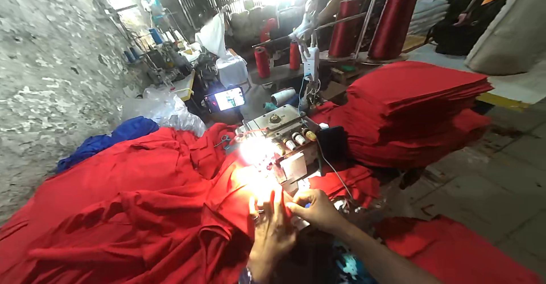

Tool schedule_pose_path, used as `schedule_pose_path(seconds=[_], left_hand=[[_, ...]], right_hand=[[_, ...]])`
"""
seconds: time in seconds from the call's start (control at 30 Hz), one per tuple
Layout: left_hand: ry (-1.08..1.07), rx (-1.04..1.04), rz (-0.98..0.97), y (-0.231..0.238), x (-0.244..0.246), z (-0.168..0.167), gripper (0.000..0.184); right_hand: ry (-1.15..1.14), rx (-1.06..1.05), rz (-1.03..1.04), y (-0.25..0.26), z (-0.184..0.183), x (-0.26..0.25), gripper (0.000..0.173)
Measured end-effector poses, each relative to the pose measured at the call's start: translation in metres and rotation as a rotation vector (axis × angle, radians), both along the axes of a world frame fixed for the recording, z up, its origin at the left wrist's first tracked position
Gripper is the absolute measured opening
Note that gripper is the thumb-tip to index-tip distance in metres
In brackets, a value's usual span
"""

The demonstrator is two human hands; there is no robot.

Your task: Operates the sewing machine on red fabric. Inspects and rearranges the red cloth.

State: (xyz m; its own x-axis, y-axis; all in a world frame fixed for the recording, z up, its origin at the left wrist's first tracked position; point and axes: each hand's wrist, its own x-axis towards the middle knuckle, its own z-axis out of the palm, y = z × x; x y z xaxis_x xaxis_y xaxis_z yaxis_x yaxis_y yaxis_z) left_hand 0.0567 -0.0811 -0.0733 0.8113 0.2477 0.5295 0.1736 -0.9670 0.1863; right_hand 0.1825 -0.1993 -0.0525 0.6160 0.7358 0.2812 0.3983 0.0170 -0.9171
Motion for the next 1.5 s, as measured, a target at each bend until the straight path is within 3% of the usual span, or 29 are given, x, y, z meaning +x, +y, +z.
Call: schedule_pose_path(seconds=[0.07,0.2,0.3,0.43,0.53,0.7,0.8,0.97,1.07,1.2,1.3,1.37,1.43,1.5], left_hand=[[-0.031,0.043,0.101,0.010,0.010,-0.008,0.090],[-0.088,0.142,0.198,0.026,0.021,-0.001,0.045],[-0.050,0.162,0.197,0.027,0.024,0.009,0.033],[0.051,0.141,0.208,0.026,0.025,0.020,0.043],[-0.017,0.217,0.167,0.028,0.020,0.017,0.055],[-0.108,0.230,0.047,0.027,0.002,0.025,0.032],[-0.102,0.199,-0.029,0.045,0.002,0.031,0.036],[0.132,-0.098,0.027,0.076,0.013,0.052,0.023],[0.061,-0.119,0.009,0.099,0.028,0.052,0.019],[0.056,-0.188,0.070,0.112,0.035,0.052,0.022],[0.098,-0.259,0.187,0.096,0.020,0.056,0.027],[0.250,-0.363,0.354,0.065,0.004,0.068,0.031],[0.488,-0.453,0.521,0.027,-0.004,0.083,0.033],[0.584,-0.461,0.485,-0.007,-0.017,0.087,0.040]], right_hand=[[0.035,-0.004,-0.020,0.000,-0.001,0.000,0.023],[0.119,-0.010,-0.019,0.004,-0.020,0.004,0.023],[0.130,-0.003,-0.018,0.008,-0.023,0.003,0.023],[0.115,0.024,-0.027,0.011,-0.031,0.001,0.022],[0.097,0.079,-0.062,0.008,-0.034,-0.003,0.022],[0.042,0.148,-0.078,0.017,-0.025,-0.008,0.020],[0.048,0.110,-0.094,0.037,-0.017,0.001,0.023],[0.294,0.023,-0.159,0.072,-0.006,0.014,0.028],[0.354,-0.042,-0.183,0.075,0.002,0.013,0.022],[0.175,-0.032,-0.246,0.063,-0.007,0.009,0.029],[-0.016,0.082,-0.298,0.054,-0.011,-0.006,0.026],[-0.027,0.158,-0.175,0.050,-0.013,-0.013,0.025],[0.022,0.137,0.082,0.043,-0.007,-0.018,0.034],[0.018,0.055,0.324,0.038,-0.002,-0.017,0.044]])
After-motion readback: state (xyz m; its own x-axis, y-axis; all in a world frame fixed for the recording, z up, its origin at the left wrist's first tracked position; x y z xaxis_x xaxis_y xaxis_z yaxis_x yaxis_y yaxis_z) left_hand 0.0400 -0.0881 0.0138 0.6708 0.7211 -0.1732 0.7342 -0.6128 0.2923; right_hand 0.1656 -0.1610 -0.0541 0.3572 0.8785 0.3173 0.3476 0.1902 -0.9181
